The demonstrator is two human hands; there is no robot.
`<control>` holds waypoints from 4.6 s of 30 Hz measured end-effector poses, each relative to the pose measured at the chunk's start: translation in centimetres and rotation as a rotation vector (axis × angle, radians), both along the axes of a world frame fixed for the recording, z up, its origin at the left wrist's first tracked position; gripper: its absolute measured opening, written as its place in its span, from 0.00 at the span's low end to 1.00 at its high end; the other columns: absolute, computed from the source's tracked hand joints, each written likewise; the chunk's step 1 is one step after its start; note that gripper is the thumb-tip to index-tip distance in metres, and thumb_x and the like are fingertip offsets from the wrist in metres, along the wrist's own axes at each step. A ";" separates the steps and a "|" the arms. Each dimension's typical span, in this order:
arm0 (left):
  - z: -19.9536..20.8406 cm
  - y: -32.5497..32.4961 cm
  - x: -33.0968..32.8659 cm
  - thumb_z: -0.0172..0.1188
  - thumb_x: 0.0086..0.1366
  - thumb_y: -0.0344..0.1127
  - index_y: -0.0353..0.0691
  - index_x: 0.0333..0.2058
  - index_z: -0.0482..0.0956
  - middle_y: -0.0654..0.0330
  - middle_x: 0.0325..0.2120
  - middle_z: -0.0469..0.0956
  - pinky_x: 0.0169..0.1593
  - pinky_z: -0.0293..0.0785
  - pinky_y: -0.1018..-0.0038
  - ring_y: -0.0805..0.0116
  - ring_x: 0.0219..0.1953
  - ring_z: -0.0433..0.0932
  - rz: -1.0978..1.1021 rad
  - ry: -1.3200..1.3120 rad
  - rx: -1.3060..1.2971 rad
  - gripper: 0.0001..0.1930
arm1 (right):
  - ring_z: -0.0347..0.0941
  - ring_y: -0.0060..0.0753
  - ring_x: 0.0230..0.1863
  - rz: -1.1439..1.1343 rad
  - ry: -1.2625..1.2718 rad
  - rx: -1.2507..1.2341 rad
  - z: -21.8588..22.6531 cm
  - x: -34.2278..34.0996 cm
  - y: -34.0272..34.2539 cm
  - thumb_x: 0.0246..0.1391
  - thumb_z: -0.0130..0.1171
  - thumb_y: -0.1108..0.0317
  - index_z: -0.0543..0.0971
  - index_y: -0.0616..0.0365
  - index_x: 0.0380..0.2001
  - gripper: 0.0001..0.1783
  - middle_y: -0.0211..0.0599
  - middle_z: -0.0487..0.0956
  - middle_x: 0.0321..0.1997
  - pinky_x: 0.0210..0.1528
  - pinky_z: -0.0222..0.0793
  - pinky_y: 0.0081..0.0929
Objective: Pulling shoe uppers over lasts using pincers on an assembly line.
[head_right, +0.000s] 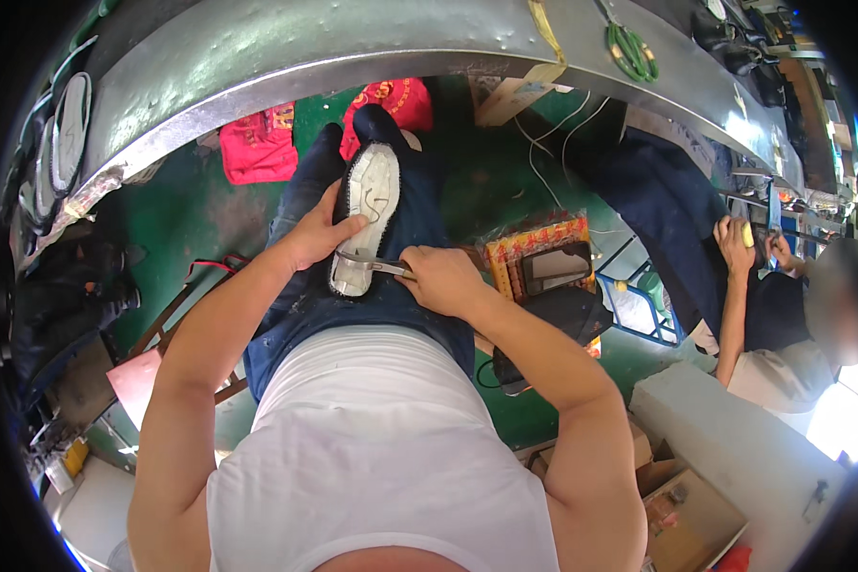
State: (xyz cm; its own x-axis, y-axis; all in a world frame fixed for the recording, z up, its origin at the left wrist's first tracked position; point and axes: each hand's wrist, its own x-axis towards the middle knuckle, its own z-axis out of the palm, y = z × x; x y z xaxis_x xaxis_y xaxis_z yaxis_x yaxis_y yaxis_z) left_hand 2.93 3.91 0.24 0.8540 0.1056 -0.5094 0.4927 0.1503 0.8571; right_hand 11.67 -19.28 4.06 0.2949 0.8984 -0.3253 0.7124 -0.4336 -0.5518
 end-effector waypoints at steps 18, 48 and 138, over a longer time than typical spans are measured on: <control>-2.3 -4.2 -4.9 0.63 0.61 0.42 0.44 0.72 0.32 0.38 0.69 0.42 0.72 0.40 0.58 0.43 0.72 0.42 -0.028 -0.111 0.360 0.53 | 0.78 0.60 0.37 -0.343 0.638 -0.494 5.5 2.3 -3.2 0.64 0.52 0.50 0.78 0.63 0.36 0.23 0.52 0.80 0.30 0.41 0.72 0.49; 1.1 0.2 1.1 0.58 0.69 0.50 0.31 0.60 0.66 0.53 0.50 0.76 0.54 0.72 0.70 0.67 0.51 0.75 0.304 -0.211 -0.189 0.31 | 0.76 0.26 0.27 -0.802 0.847 0.166 -3.7 -1.9 -5.2 0.70 0.41 0.50 0.76 0.67 0.38 0.27 0.36 0.78 0.29 0.34 0.72 0.26; 2.0 -0.1 -1.2 0.63 0.62 0.60 0.34 0.57 0.66 0.52 0.45 0.78 0.46 0.82 0.63 0.61 0.44 0.81 0.547 0.142 -0.305 0.38 | 0.70 0.54 0.55 -0.065 -0.339 0.036 7.5 1.5 -4.5 0.53 0.55 0.74 0.64 0.71 0.61 0.31 0.55 0.72 0.54 0.50 0.74 0.39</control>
